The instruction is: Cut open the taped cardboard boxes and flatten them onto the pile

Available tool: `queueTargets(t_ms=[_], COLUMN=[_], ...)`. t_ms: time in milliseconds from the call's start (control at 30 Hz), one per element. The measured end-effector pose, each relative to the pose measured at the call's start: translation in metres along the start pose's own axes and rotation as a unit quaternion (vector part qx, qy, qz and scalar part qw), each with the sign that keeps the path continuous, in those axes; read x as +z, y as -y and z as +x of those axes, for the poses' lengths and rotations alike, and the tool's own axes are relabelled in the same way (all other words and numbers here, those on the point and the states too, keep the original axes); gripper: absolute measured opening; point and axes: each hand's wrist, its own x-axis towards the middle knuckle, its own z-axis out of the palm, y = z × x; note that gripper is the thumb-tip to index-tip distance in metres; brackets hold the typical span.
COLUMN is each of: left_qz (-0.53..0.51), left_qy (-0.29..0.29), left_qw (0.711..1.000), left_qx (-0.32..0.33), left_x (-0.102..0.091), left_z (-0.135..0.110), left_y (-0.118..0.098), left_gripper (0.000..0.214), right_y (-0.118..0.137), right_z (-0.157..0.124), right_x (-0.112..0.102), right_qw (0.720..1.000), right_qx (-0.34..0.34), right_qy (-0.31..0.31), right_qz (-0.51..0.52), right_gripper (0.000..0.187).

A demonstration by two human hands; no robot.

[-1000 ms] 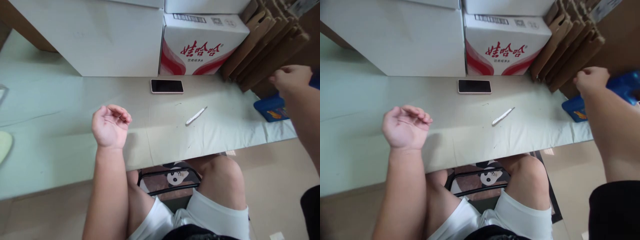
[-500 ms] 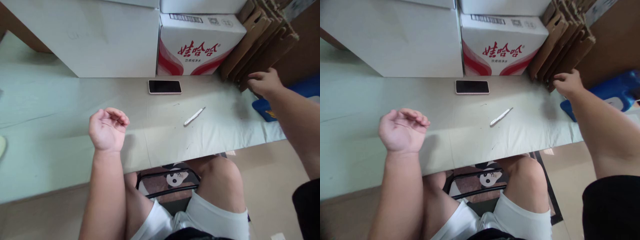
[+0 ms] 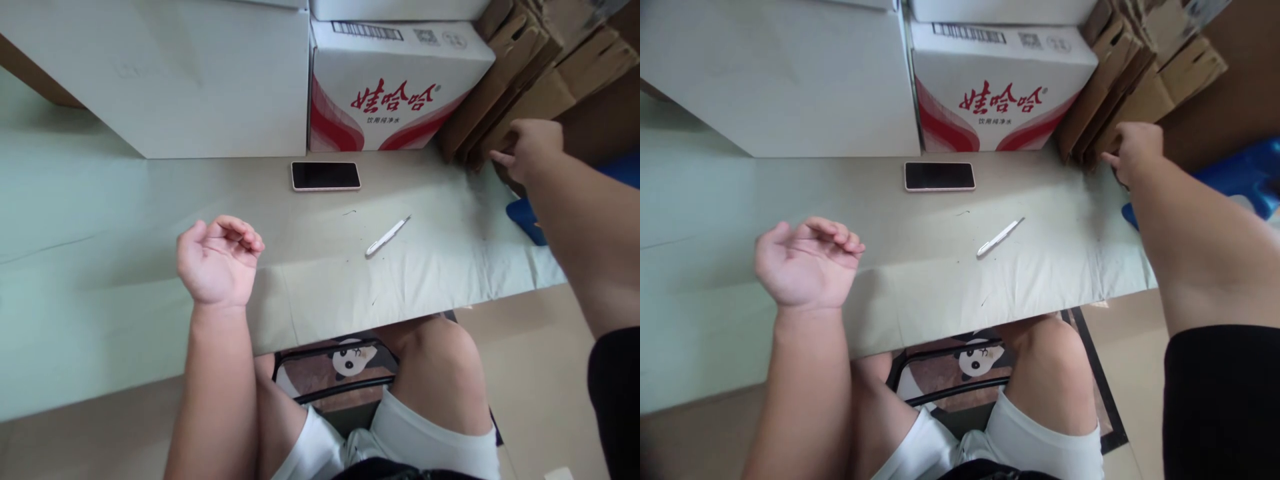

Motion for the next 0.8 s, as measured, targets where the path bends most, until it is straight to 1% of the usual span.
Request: queueTargets(t_ms=[67, 133, 200, 233, 300, 367, 400, 467, 533, 567, 600, 667, 733, 800], left_qz=[-0.004, -0.005, -0.004, -0.002, 0.005, 0.014, 0.017, 0.02, 0.02, 0.017, 0.015, 0.011, 0.012, 0.016], left_qy=[-0.004, -0.006, -0.006, -0.005, -0.004, -0.003, -0.003, -0.001, -0.001, -0.002, -0.003, -0.003, -0.001, 0.002], left_qw=[1.0, 1.0, 1.0, 1.0, 1.0, 1.0, 1.0, 1.0, 1.0, 1.0, 1.0, 1.0, 1.0, 1.0], left_qx=[-0.004, -0.003, 0.002, 0.004, 0.006, 0.004, 0.003, -0.001, -0.004, -0.003, -0.002, 0.0, -0.001, -0.005], left_x=[-0.001, -0.003, -0.006, -0.007, -0.009, -0.009, -0.009, -0.008, -0.006, -0.005, -0.004, -0.002, -0.002, -0.001], left_z=[0.0, 0.0, 0.0, 0.0, 0.0, -0.001, -0.001, -0.001, -0.001, -0.001, -0.001, -0.002, -0.003, -0.003], left_y=[0.0, -0.001, -0.002, -0.003, -0.003, -0.003, -0.003, -0.002, -0.002, -0.001, -0.001, 0.0, 0.0, 0.001], left_gripper=[0.038, 0.038, 0.037, 0.037, 0.037, 0.037, 0.038, 0.038, 0.039, 0.039, 0.039, 0.038, 0.039, 0.04], right_y=[0.002, 0.005, 0.009, 0.012, 0.017, 0.019, 0.018, 0.01, -0.001, -0.007, -0.011, -0.017, -0.016, -0.01], right_z=[0.003, 0.001, -0.004, -0.007, -0.013, -0.015, -0.014, -0.011, -0.008, -0.009, -0.01, -0.017, -0.022, -0.022], right_x=[0.0, -0.004, -0.009, -0.011, -0.012, -0.009, -0.005, 0.003, 0.013, 0.018, 0.023, 0.031, 0.038, 0.046], right_qw=[0.994, 0.973, 0.958, 0.958, 0.972, 0.981, 0.983, 0.982, 0.978, 0.976, 0.976, 0.982, 0.989, 0.991], right_qx=[0.091, 0.175, 0.215, 0.216, 0.19, 0.168, 0.164, 0.153, 0.118, 0.097, 0.078, 0.054, 0.047, 0.059], right_qy=[0.023, 0.028, 0.002, -0.014, -0.039, -0.045, -0.053, -0.098, -0.152, -0.166, -0.162, -0.116, -0.071, -0.053], right_qz=[0.06, 0.145, 0.191, 0.188, 0.133, 0.082, 0.066, 0.056, 0.081, 0.101, 0.121, 0.137, 0.122, 0.107], right_gripper=[0.043, 0.044, 0.04, 0.037, 0.03, 0.025, 0.026, 0.033, 0.043, 0.048, 0.052, 0.069, 0.091, 0.107])
